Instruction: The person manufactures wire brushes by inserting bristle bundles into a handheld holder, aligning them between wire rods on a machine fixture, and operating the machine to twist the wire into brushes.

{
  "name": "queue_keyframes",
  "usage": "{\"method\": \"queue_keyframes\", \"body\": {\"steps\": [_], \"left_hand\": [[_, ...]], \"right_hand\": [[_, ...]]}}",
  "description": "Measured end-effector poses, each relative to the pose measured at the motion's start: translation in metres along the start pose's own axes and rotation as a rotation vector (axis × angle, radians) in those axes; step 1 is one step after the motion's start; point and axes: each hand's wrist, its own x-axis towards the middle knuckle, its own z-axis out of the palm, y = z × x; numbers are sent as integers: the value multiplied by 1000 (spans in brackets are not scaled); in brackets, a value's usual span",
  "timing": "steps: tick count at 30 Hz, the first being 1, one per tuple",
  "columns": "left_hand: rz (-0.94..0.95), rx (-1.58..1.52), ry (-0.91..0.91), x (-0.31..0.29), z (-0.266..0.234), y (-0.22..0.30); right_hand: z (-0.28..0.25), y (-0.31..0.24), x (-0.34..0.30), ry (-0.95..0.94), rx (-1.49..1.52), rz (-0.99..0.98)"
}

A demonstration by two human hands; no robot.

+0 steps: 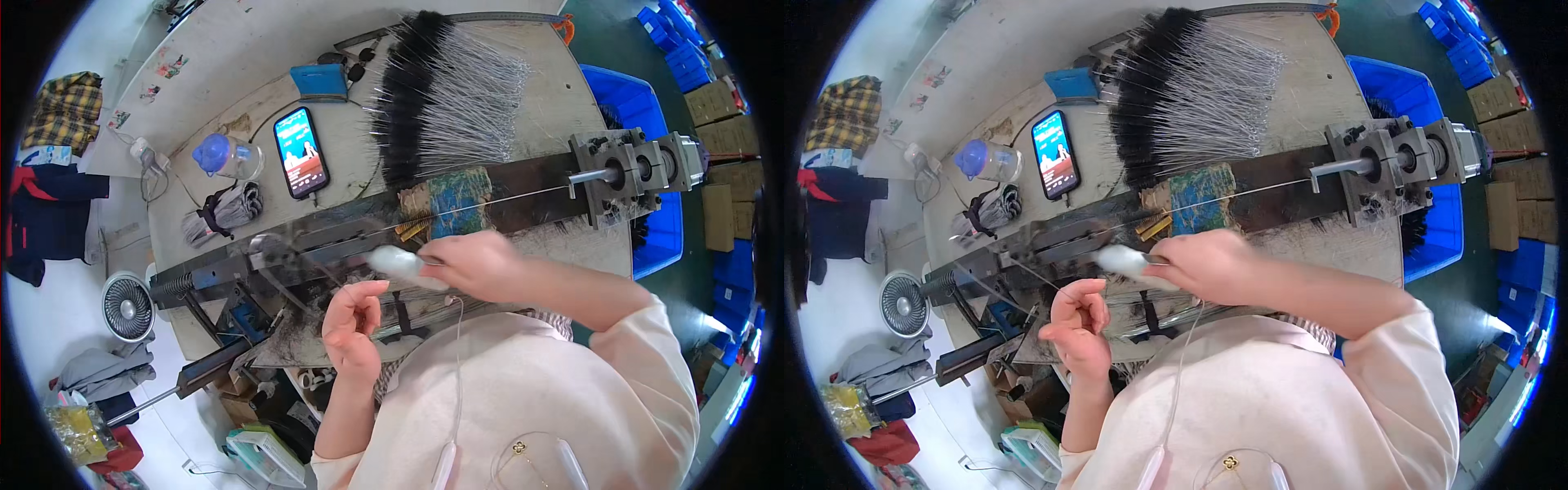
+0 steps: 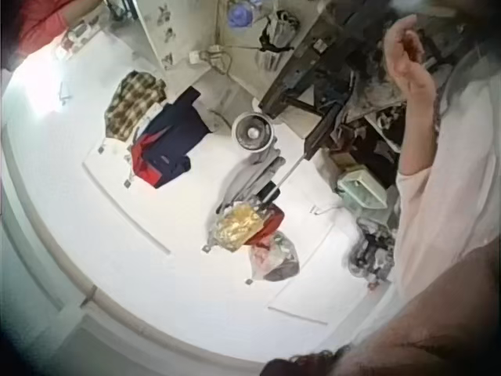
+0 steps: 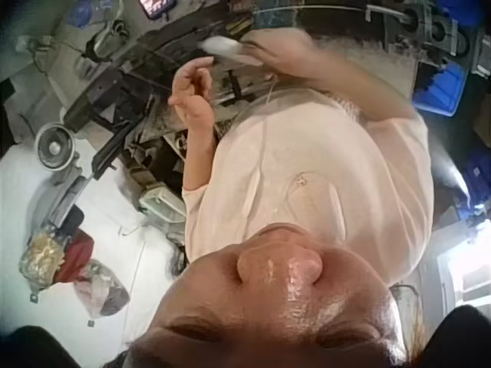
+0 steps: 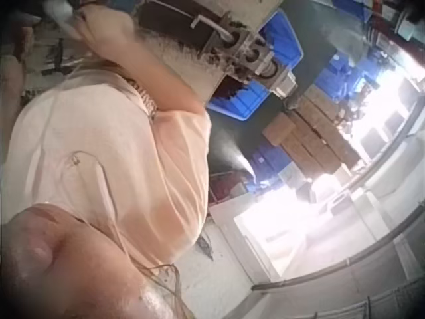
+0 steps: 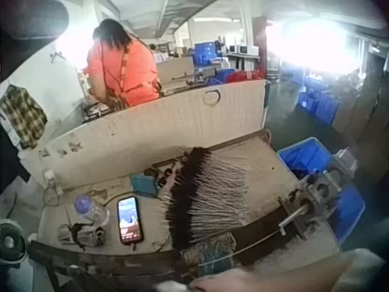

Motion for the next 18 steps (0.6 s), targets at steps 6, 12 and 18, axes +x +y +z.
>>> {"method": "queue_keyframes", "body": {"steps": [6,12,18], "left_hand": [[188,377,-138,12,25,20],[133,410,9,3,24,19],[228,778,-139,28,37,43]], "right_hand": [[-90,5,-57,517,-907,-312],[-116,4,-58,292,-607,-8],[-136,75,-9,525,-738,-267]]}}
